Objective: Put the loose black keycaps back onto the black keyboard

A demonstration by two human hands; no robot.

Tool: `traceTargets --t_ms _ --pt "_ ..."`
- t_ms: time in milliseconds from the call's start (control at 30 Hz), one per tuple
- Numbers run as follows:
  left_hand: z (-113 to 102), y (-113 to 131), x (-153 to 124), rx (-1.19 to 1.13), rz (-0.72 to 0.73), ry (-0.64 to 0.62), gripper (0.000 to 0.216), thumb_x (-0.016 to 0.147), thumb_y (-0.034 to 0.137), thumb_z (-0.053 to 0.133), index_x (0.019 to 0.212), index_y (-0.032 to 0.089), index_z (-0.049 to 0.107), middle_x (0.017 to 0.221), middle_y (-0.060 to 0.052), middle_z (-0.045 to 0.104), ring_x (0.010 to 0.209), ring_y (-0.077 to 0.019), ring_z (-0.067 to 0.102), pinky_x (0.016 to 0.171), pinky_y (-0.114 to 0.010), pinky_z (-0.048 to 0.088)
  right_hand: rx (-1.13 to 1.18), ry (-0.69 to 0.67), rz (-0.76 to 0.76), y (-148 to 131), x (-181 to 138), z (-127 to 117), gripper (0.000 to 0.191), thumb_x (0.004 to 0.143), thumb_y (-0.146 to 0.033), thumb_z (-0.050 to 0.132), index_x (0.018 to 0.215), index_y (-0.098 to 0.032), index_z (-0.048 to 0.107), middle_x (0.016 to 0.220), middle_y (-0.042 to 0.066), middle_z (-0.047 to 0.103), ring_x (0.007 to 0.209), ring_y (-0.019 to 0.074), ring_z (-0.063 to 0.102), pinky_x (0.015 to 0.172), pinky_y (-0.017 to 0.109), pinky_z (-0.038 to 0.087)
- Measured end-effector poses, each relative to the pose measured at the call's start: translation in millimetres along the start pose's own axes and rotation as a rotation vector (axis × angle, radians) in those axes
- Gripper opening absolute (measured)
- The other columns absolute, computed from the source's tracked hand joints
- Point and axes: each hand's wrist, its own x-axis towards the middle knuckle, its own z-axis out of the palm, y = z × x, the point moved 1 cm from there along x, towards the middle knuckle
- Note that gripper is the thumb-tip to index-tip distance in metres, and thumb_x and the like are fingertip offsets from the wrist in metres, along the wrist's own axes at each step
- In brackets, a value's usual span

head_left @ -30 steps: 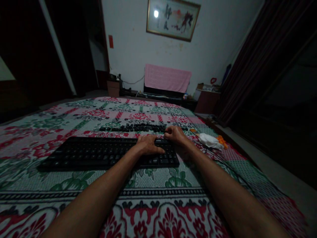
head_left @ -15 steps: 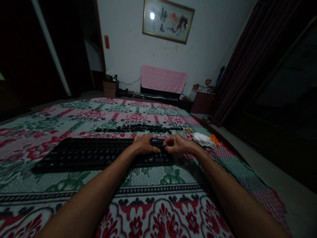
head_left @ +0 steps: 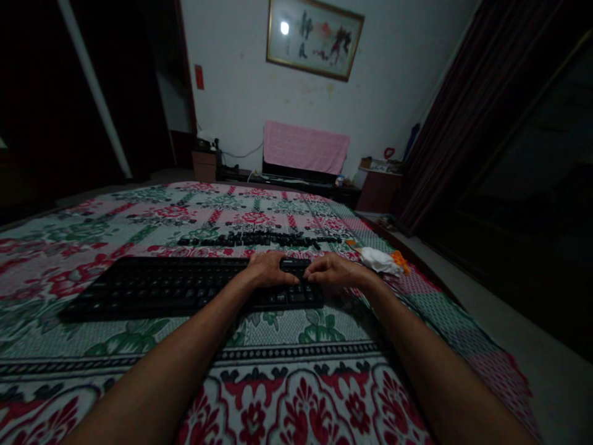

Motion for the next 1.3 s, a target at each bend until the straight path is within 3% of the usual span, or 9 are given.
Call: traceTargets --t_ms 233,500,900,1300 --pt "-1.2 0.7 -0.2 -0.003 0.007 -0.005 0.076 0.051 0.072 0.047 0.114 0.029 0.046 0.118 -0.004 0.052 0.107 -0.0253 0.046 0.091 -0.036 0.032 0.122 -0.019 0.124 -2.2 -1.3 3.0 0.031 0.071 -0.04 0.052 0.081 -0.012 0.061 0.051 -0.005 0.048 0.041 0.004 0.038 0.04 0.016 0.028" --pt "-1.3 1.1 -1.2 -0.009 -0.008 -0.013 0.084 0.051 0.072 0.048 0.121 0.026 0.04 0.121 -0.005 0.049 0.111 -0.0249 0.043 0.091 -0.034 0.032 0.149 -0.021 0.216 -7.9 1.0 4.7 0.026 0.069 -0.037 0.055 0.075 -0.012 0.061 0.049 -0.005 0.05 0.041 0.0039 0.04 0.041 0.016 0.031" --pt "-3.8 3.4 -3.7 -0.031 -0.007 -0.011 0.081 0.051 0.07 0.049 0.12 0.027 0.041 0.119 -0.004 0.05 0.109 -0.0248 0.044 0.091 -0.033 0.032 0.121 -0.061 0.196 -0.2 4.3 6.4 0.033 0.068 -0.044 0.054 0.077 -0.012 0.061 0.05 -0.005 0.048 0.041 0.0033 0.037 0.039 0.015 0.028" --pt "-1.5 1.5 -0.9 -0.022 0.012 -0.011 0.083 0.051 0.071 0.048 0.121 0.027 0.041 0.12 -0.004 0.05 0.109 -0.0254 0.044 0.092 -0.035 0.032 0.239 0.028 0.26 5.8 7.6 10.3 0.028 0.066 -0.041 0.056 0.072 -0.013 0.06 0.046 -0.006 0.046 0.037 0.0035 0.036 0.037 0.016 0.028"
